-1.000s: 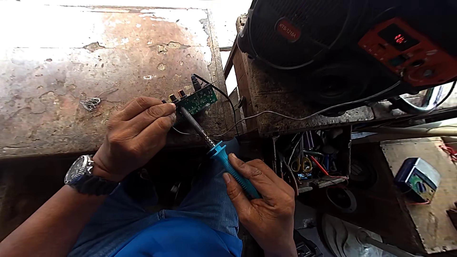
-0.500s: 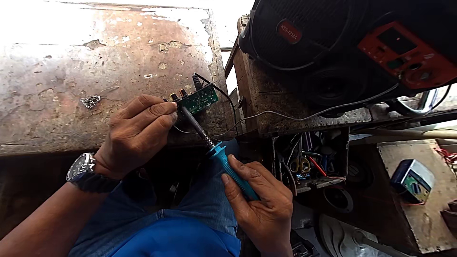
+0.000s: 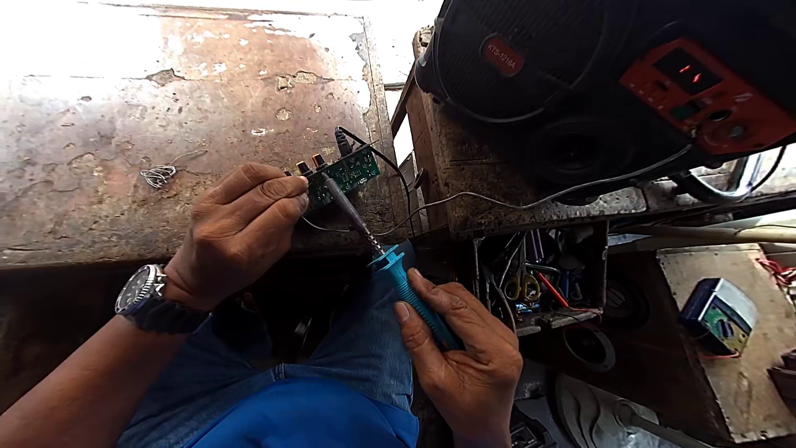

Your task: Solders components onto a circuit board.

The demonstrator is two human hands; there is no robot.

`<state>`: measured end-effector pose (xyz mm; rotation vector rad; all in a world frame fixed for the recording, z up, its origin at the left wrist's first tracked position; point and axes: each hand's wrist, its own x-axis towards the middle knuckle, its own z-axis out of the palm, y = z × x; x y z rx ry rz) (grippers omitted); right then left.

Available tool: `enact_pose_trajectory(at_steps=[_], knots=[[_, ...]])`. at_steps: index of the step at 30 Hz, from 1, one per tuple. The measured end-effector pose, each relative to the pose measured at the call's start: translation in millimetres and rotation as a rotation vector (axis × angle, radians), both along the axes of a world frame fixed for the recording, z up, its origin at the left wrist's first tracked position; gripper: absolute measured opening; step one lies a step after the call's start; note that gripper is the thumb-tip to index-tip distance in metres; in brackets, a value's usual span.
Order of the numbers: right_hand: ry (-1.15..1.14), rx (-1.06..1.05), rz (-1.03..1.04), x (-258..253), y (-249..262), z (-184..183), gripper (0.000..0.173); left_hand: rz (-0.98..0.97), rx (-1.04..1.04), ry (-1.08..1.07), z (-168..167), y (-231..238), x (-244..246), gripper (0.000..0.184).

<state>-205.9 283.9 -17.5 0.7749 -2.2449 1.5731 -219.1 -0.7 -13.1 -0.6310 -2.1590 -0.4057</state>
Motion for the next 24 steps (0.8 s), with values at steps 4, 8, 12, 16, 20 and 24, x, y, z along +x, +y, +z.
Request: enact_pose_trajectory(at_steps=[4, 8, 12, 16, 20, 24], knots=[[0.002, -0.009, -0.022, 0.9, 6.7, -1.0, 0.026, 0.004, 0.003, 0.000, 0.4, 1.2, -0.2, 0.010], [-0.015, -0.027, -0.025, 2.4, 9.2, -3.6, 0.027, 0.003, -0.001, -0.011, 0.4, 0.4, 0.4, 0.010], [-0.020, -0.028, -0.026, 3.1, 10.1, -5.7, 0.027, 0.006, -0.004, 0.002, 0.3, 0.9, -0.4, 0.009], [-0.023, -0.035, -0.029, 2.8, 10.8, -8.7, 0.028, 0.014, -0.019, 0.003, 0.7, 0.6, -0.2, 0.009], [-0.018, -0.038, -0.032, 2.4, 10.9, -11.5, 0.028, 0.012, -0.021, 0.012, -0.1, 0.4, -0.1, 0.009], [-0.028, -0.056, -0.039, 3.4, 10.8, -13.5, 0.028, 0.019, -0.028, 0.019, -0.5, -0.2, 0.0, 0.008]])
